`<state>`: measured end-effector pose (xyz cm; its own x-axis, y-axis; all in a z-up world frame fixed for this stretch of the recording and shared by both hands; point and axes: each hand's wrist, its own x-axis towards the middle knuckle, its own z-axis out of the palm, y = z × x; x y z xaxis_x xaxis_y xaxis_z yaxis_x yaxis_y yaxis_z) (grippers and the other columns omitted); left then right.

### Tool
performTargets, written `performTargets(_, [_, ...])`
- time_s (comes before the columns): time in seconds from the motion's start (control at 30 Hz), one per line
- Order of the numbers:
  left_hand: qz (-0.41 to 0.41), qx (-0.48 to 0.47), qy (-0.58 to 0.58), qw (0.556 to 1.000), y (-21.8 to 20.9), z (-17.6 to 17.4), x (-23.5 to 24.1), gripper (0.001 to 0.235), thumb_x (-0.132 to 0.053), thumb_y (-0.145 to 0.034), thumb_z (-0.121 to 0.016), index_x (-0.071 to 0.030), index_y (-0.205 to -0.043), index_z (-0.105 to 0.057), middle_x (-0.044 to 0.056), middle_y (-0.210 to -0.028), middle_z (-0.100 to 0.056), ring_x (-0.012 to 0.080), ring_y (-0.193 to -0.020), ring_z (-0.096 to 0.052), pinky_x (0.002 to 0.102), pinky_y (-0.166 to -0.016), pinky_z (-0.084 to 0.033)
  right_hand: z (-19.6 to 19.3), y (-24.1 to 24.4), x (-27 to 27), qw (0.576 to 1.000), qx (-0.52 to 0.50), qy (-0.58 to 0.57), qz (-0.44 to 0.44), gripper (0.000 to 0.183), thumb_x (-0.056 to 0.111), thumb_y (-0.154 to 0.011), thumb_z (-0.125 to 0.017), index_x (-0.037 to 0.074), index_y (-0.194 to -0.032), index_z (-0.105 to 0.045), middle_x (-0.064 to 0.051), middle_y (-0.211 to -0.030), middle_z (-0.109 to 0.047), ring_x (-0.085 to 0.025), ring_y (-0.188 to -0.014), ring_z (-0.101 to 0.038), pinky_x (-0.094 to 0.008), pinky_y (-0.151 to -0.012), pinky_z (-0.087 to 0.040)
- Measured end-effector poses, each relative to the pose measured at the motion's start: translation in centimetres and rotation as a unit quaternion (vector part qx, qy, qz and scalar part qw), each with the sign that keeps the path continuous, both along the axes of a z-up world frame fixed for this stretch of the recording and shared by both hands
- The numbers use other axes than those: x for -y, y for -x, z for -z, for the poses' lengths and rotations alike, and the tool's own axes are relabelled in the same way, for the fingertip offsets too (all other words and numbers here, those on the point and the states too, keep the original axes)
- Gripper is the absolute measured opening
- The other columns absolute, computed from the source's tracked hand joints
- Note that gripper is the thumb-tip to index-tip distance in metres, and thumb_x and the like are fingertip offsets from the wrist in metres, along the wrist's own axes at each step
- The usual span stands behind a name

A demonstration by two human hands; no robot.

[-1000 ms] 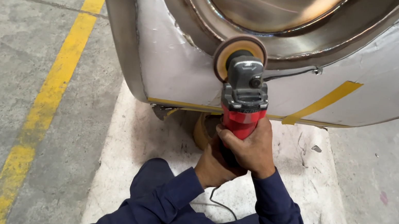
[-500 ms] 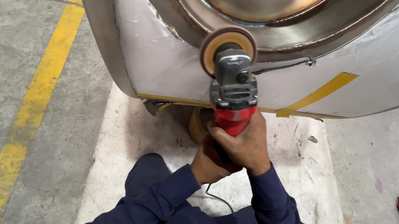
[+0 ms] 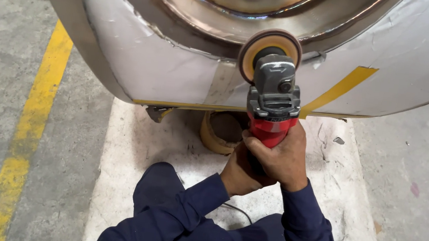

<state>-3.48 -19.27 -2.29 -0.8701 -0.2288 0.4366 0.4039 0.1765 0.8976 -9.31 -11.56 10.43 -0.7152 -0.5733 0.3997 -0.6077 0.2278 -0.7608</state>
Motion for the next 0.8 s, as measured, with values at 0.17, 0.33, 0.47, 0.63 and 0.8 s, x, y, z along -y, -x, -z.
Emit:
performTargets(0.17, [0.032, -0.021, -0.036, 0.999, 1.7, -1.7, -1.1, 0.077, -0.020, -0.074, -0.091, -0.004, -0.138, -0.051, 0.012, -0.133, -0.063, 0.0264, -0.122, -0.065, 0.039, -0.102, -0.057, -0.8, 1.1, -1.4, 0.999, -0.017, 0.014, 0.023, 0.045, 0.017, -0.072, -0.085, 0.002, -0.111, -0.067, -0.009, -0.100, -0.075, -0.020, -0.090, -0.073, -0.034, -0.084, -0.058])
performTargets(0.33, [0.130, -0.009, -0.180, 0.975, 2.6, -2.7, -2.6, 0.082, -0.020, -0.074, -0.090, -0.005, -0.141, -0.046, 0.012, -0.136, -0.062, 0.0231, -0.126, -0.064, 0.038, -0.105, -0.057, -1.7, 1.3, -3.2, 0.997, 0.010, 0.010, 0.076, 0.043, 0.019, -0.073, -0.085, 0.002, -0.108, -0.066, -0.009, -0.097, -0.075, -0.018, -0.086, -0.073, -0.032, -0.081, -0.059])
performTargets(0.47, [0.123, 0.025, -0.097, 0.987, 2.6, -4.4, -2.1, 0.089, -0.018, -0.071, -0.088, -0.003, -0.146, -0.043, 0.013, -0.133, -0.064, 0.0236, -0.121, -0.066, 0.038, -0.100, -0.057, -2.4, 1.0, -4.1, 0.996, 0.036, 0.064, 0.051, 0.041, 0.024, -0.083, -0.081, 0.001, -0.112, -0.064, -0.008, -0.101, -0.074, -0.017, -0.091, -0.072, -0.032, -0.084, -0.059])
performTargets(0.63, [0.076, 0.022, -0.028, 0.996, 2.2, -3.6, -1.9, 0.091, -0.018, -0.070, -0.087, -0.004, -0.147, -0.039, 0.013, -0.132, -0.062, 0.0241, -0.119, -0.067, 0.036, -0.099, -0.058, -0.5, 1.8, -4.3, 0.988, 0.090, 0.116, -0.054, 0.040, 0.032, -0.096, -0.072, 0.001, -0.120, -0.064, -0.007, -0.107, -0.073, -0.017, -0.097, -0.071, -0.032, -0.088, -0.058])
performTargets(0.8, [0.071, 0.009, -0.066, 0.995, 0.7, -4.1, -0.4, 0.096, -0.018, -0.070, -0.085, -0.004, -0.150, -0.033, 0.014, -0.131, -0.063, 0.0249, -0.119, -0.066, 0.037, -0.099, -0.057, 0.5, 1.1, -2.7, 0.996, 0.044, 0.073, -0.021, 0.038, 0.032, -0.097, -0.071, 0.001, -0.119, -0.067, -0.008, -0.104, -0.075, -0.018, -0.095, -0.072, -0.032, -0.088, -0.058])
